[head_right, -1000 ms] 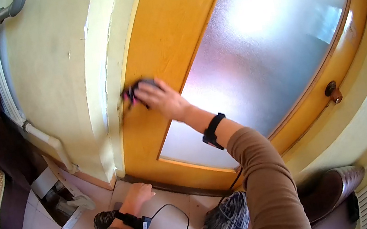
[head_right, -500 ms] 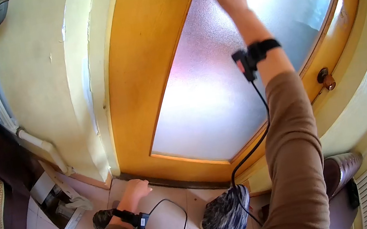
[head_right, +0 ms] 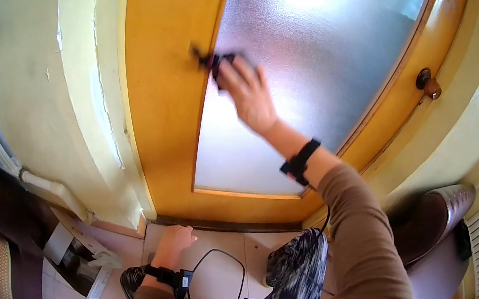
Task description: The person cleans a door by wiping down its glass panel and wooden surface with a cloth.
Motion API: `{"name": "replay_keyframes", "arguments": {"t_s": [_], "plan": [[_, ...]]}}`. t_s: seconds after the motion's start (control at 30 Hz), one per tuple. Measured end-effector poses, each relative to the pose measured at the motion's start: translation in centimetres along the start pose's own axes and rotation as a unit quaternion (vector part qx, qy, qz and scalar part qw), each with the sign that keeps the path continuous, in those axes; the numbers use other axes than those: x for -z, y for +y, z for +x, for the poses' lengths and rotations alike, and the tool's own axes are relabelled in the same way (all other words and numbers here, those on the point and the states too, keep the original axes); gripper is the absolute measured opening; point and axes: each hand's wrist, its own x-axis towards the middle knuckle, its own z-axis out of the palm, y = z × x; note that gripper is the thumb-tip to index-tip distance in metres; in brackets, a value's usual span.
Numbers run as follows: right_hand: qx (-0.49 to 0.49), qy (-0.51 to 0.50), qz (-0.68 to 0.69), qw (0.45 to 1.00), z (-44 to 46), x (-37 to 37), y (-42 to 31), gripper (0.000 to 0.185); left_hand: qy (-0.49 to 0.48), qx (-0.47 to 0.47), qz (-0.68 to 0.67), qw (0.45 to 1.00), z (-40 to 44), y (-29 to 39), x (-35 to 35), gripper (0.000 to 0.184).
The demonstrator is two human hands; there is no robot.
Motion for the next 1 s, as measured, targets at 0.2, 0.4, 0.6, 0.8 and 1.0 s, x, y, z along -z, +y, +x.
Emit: {"name": "replay_keyframes", "arguments": {"t_s": [0.2,0.4,0.6,0.8,1.0], "plan": [[0.246,-0.298,0.08,0.919,-13.8,-3.2,-5.1,0.056,-0.057,-0.005,0.019,0.998,1.3,-0.2,-0.2,0.032],[0.142,-0.189,0.106,0.966,-5.7,1.7,6.2,0.044,-0.118,0.004,0.002,0.993,1.5,1.2,1.3,0.036],[-0.075,0.211,-0.216,0.95,7.2,11.0,24.8,0.035,-0.104,-0.01,0.003,0.994,2.3,1.3,-0.2,0.035],[-0.143,0.237,-0.172,0.945,4.8,8.9,21.3,0.038,-0.115,0.013,0.015,0.993,3.2,1.4,-0.1,0.038],[0.028,-0.165,0.08,0.983,-12.8,0.3,6.2,0.051,-0.149,0.008,0.032,0.988,3.7,0.7,-1.6,0.041]]}}
